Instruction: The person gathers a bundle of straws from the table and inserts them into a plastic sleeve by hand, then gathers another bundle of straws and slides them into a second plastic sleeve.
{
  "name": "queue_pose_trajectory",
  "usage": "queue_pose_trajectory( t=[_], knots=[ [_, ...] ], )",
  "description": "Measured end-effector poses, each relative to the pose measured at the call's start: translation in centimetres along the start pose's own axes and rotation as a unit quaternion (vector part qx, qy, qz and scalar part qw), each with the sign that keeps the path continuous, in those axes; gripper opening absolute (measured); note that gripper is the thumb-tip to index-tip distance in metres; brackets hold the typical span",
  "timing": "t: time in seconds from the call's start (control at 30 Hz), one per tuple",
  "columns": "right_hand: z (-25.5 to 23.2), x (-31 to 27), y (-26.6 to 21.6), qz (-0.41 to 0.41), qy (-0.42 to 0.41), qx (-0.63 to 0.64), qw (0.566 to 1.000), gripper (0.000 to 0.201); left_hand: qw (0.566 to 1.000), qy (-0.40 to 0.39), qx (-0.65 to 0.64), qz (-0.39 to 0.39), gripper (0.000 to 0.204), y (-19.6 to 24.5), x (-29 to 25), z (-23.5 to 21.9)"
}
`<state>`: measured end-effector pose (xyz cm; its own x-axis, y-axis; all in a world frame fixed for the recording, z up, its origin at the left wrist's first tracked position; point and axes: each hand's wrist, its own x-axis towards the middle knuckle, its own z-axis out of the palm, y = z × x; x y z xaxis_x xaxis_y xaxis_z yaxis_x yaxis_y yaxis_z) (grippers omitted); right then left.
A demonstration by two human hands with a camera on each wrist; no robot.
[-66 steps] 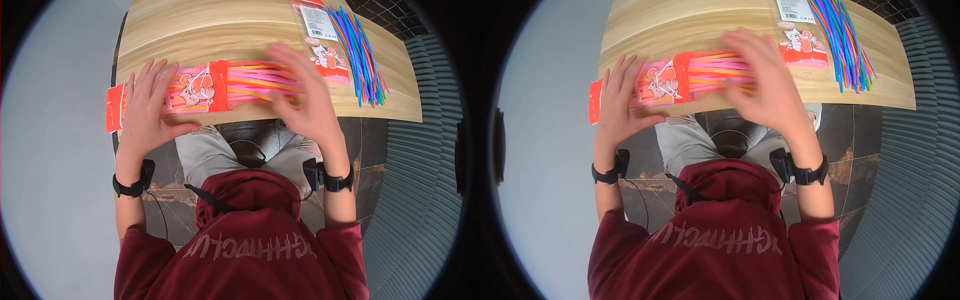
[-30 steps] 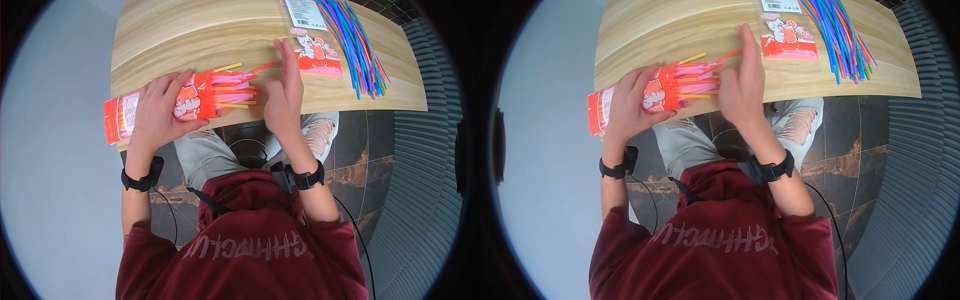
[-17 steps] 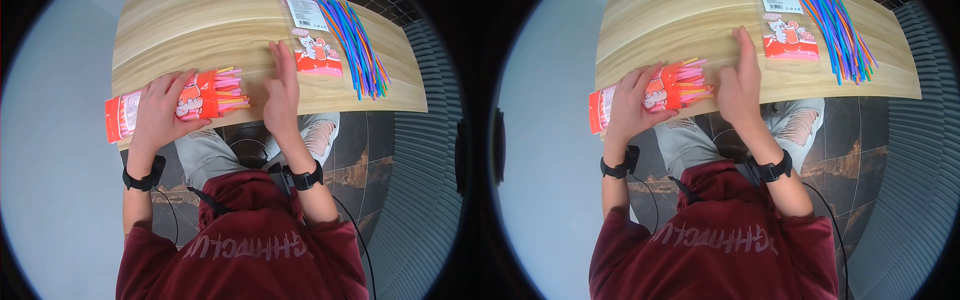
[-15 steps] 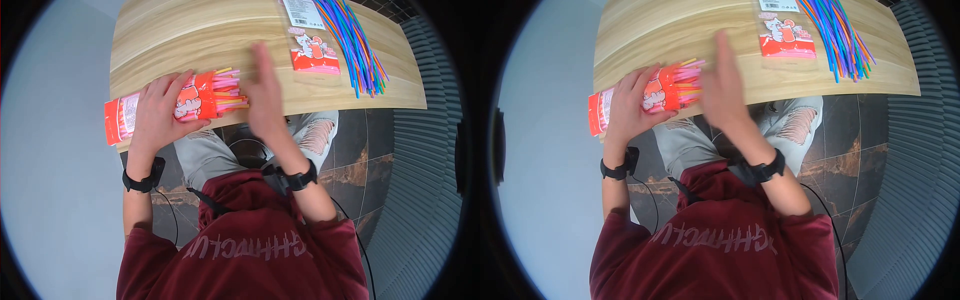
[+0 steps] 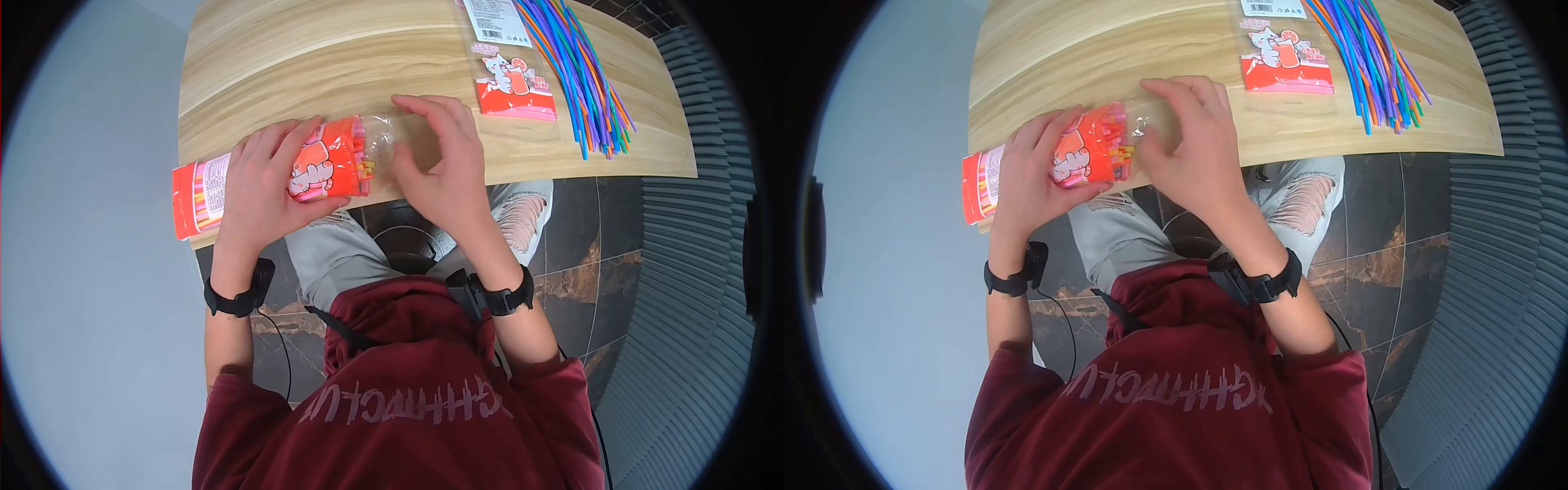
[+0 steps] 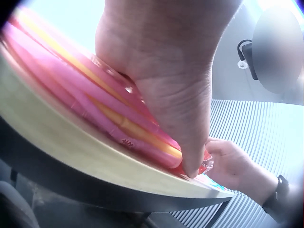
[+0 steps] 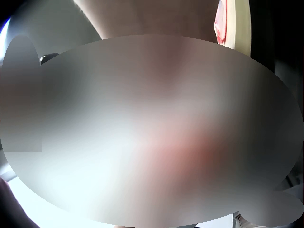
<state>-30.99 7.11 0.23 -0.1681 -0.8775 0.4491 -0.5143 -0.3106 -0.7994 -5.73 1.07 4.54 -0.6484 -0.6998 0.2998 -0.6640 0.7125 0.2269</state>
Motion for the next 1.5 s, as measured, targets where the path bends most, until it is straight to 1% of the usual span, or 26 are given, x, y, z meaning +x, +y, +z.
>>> queue_pose_trajectory(
  t=[0.07,0.1,0.17,0.2,0.27,0.4,0.5,0.53,0.57,0.6,0.7,0.73,0.8,0.9,0.97,1.0,1.07,1.2,1.27,1.3,1.37,1.5],
  knots=[
    [-0.8,0.2,-1.1,-0.022,-0.064,-0.034,0.997,0.072,1.000,-0.003,-0.007,0.000,0.096,0.0,0.0,-0.2],
    [-1.0,0.3,-0.9,-0.022,-0.064,-0.032,0.997,0.072,1.000,-0.006,-0.013,-0.001,0.095,0.1,0.0,-0.3],
    [-1.7,0.6,-0.4,-0.044,-0.133,-0.073,0.987,0.088,1.000,-0.021,-0.015,0.004,0.094,0.1,-0.2,-0.7],
    [-1.8,0.7,-0.5,-0.042,-0.130,-0.075,0.988,0.088,0.999,-0.034,-0.020,0.011,0.092,0.1,-0.2,-0.8],
    [-1.6,1.4,-0.9,-0.085,-0.199,-0.145,0.966,0.102,0.999,-0.035,-0.026,0.025,0.091,0.4,-0.1,-1.0],
    [0.7,1.9,-0.8,-0.105,-0.207,-0.136,0.963,0.107,0.997,-0.042,-0.039,0.052,0.092,0.6,-0.1,-1.1],
    [0.5,2.5,-0.9,-0.131,-0.208,-0.124,0.961,0.112,0.996,-0.036,-0.056,0.052,0.095,0.3,-0.1,-1.1],
    [0.1,2.5,-0.6,-0.126,-0.225,-0.128,0.958,0.113,0.997,-0.036,-0.054,0.050,0.095,0.2,-0.1,-1.2],
    [-0.1,2.6,-0.4,-0.121,-0.242,-0.131,0.954,0.114,0.995,-0.037,-0.060,0.065,0.095,0.1,0.0,-1.4],
    [-0.1,2.7,-0.2,-0.122,-0.242,-0.129,0.954,0.114,0.994,-0.039,-0.068,0.081,0.095,0.1,0.0,-1.5],
    [0.2,3.0,0.3,-0.118,-0.226,-0.136,0.957,0.114,0.993,-0.041,-0.069,0.092,0.095,0.2,0.1,-1.5],
    [0.8,3.0,0.3,-0.132,-0.224,-0.128,0.957,0.114,0.992,-0.041,-0.070,0.094,0.095,0.1,0.1,-1.3],
    [1.0,2.8,0.3,-0.147,-0.223,-0.121,0.956,0.113,0.994,-0.046,-0.072,0.069,0.098,-0.1,-0.2,-0.9],
    [0.6,2.7,-0.5,-0.156,-0.237,-0.111,0.952,0.113,0.992,-0.051,-0.083,0.085,0.095,0.1,0.1,-1.4],
    [-0.2,2.8,-0.8,-0.128,-0.261,-0.088,0.953,0.112,0.992,-0.053,-0.083,0.084,0.095,0.0,0.2,-1.4],
    [0.1,2.8,-0.7,-0.127,-0.261,-0.087,0.953,0.112,0.991,-0.056,-0.086,0.085,0.095,0.0,0.2,-1.5],
    [1.1,2.9,-0.5,-0.165,-0.224,-0.091,0.956,0.113,0.991,-0.060,-0.087,0.082,0.096,0.0,0.0,-1.3],
    [1.6,3.0,-0.9,-0.177,-0.216,-0.051,0.959,0.116,0.992,-0.059,-0.084,0.077,0.098,-0.1,0.0,-1.3],
    [0.3,3.5,-0.5,-0.175,-0.232,-0.097,0.952,0.118,0.992,-0.064,-0.087,0.070,0.098,-0.2,0.1,-1.6],
    [-0.5,3.7,-0.1,-0.177,-0.232,-0.095,0.952,0.118,0.991,-0.071,-0.094,0.067,0.098,-0.3,0.1,-1.7],
    [-1.6,4.0,0.5,-0.128,-0.212,-0.092,0.964,0.117,0.990,-0.077,-0.093,0.068,0.098,-0.2,0.0,-1.9],
    [-0.6,4.2,1.1,-0.122,-0.189,-0.101,0.969,0.117,0.990,-0.087,-0.086,0.075,0.095,0.2,0.0,-1.9]
  ],
)
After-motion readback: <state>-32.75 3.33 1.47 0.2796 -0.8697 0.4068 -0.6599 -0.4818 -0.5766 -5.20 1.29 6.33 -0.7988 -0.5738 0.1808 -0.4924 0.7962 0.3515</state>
